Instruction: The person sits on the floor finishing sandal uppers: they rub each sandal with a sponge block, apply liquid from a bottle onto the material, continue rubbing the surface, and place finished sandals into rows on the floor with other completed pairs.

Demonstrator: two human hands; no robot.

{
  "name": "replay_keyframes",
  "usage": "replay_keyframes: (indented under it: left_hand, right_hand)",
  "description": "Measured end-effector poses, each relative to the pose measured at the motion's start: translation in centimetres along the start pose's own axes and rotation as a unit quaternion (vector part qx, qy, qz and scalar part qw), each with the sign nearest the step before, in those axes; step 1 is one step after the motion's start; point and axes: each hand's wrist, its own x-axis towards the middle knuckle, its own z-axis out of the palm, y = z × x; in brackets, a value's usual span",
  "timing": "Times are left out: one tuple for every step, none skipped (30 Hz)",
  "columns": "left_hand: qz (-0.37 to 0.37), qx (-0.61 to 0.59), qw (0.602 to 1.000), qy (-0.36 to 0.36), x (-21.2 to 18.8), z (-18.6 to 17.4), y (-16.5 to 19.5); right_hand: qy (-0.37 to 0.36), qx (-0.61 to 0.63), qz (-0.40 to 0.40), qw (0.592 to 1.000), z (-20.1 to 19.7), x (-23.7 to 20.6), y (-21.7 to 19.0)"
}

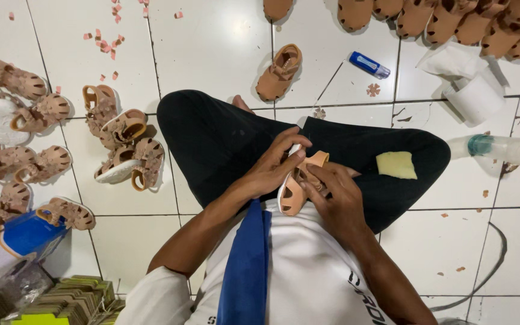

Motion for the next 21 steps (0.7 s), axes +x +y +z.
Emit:
replay_keyframes:
  left_hand:
    - [-0.005,0.019,1.000,-0.015,0.0,-0.4,0.3]
    - [-0.009,0.038,0.999,-0.031,0.1,-0.7,0.5]
    - [-0.001,0.035,0.998,-0.059,0.3,-0.8,0.8]
    - [0.007,0.031,0.996,-0.088,0.5,-0.7,1.1]
    - [0.017,0.027,0.993,-0.116,0.6,-0.5,1.4]
    - [-0.005,0.030,0.993,-0.115,0.7,-0.3,1.6]
    - [-0.028,0.034,0.993,-0.113,0.7,0.0,1.9]
    - [-0.051,0.039,0.992,-0.112,0.8,0.3,2.1]
    - [-0.035,0.045,0.994,-0.098,0.8,0.6,2.3]
    - [-0.018,0.052,0.995,-0.085,0.8,0.7,2.4]
    - [0.001,0.059,0.996,-0.071,1.1,0.7,2.5]
    - [-0.022,0.032,0.999,-0.031,1.3,0.6,2.5]
    - [-0.046,0.005,0.999,0.010,1.8,0.2,2.5]
    - [-0.069,-0.022,0.996,0.054,2.3,-0.3,2.6]
    - [-0.013,-0.025,0.998,0.054,2.5,-0.7,2.7]
    - [0.039,-0.027,0.998,0.052,2.7,-1.4,3.0]
    - [0.089,-0.031,0.995,0.043,2.8,-1.5,3.3]
    - [0.064,-0.037,0.997,0.038,2.9,-1.4,3.8]
    - [0.040,-0.042,0.998,0.037,2.9,-1.4,4.4]
    - [0.018,-0.046,0.998,0.035,3.1,-1.3,5.1]
    - [0.037,-0.029,0.998,0.043,3.5,-1.1,5.9]
  right_hand:
    - [0.003,0.004,0.004,1.000,-0.1,-0.2,-0.2]
    - [-0.001,0.022,0.009,1.000,-0.4,-0.2,-0.4]
    - [-0.003,0.039,0.016,0.999,-0.7,-0.3,-0.6]
    - [-0.005,0.055,0.023,0.998,-1.1,-0.4,-0.8]
    - [-0.012,0.033,0.041,0.999,-1.4,-0.4,-1.0]
    - [-0.020,0.012,0.058,0.998,-1.7,-0.4,-1.2]
    - [-0.028,-0.008,0.075,0.997,-1.9,-0.4,-1.3]
    - [-0.033,-0.023,0.059,0.997,-2.0,-0.3,-1.4]
    - [-0.037,-0.037,0.046,0.998,-2.3,-0.2,-1.3]
    - [-0.040,-0.052,0.033,0.997,-2.5,-0.2,-1.3]
    - [-0.049,-0.069,-0.002,0.996,-2.7,-0.1,-1.1]
    - [-0.058,-0.087,-0.037,0.994,-3.1,0.0,-0.9]
    - [-0.069,-0.104,-0.072,0.990,-3.5,0.0,-0.8]
    - [-0.064,-0.098,-0.076,0.990,-3.9,0.0,-0.7]
    - [-0.059,-0.092,-0.082,0.991,-4.4,0.1,-0.6]
    - [-0.054,-0.085,-0.087,0.991,-4.5,0.3,-0.6]
    - [-0.025,-0.054,-0.087,0.994,-4.7,0.6,-0.6]
    - [0.003,-0.026,-0.086,0.996,-4.9,1.0,-0.5]
    - [0.030,0.004,-0.090,0.995,-4.8,1.4,-0.5]
    - [0.055,0.015,-0.088,0.995,-4.6,1.7,-0.7]
    - [0.083,0.023,-0.085,0.993,-4.5,2.1,-0.7]
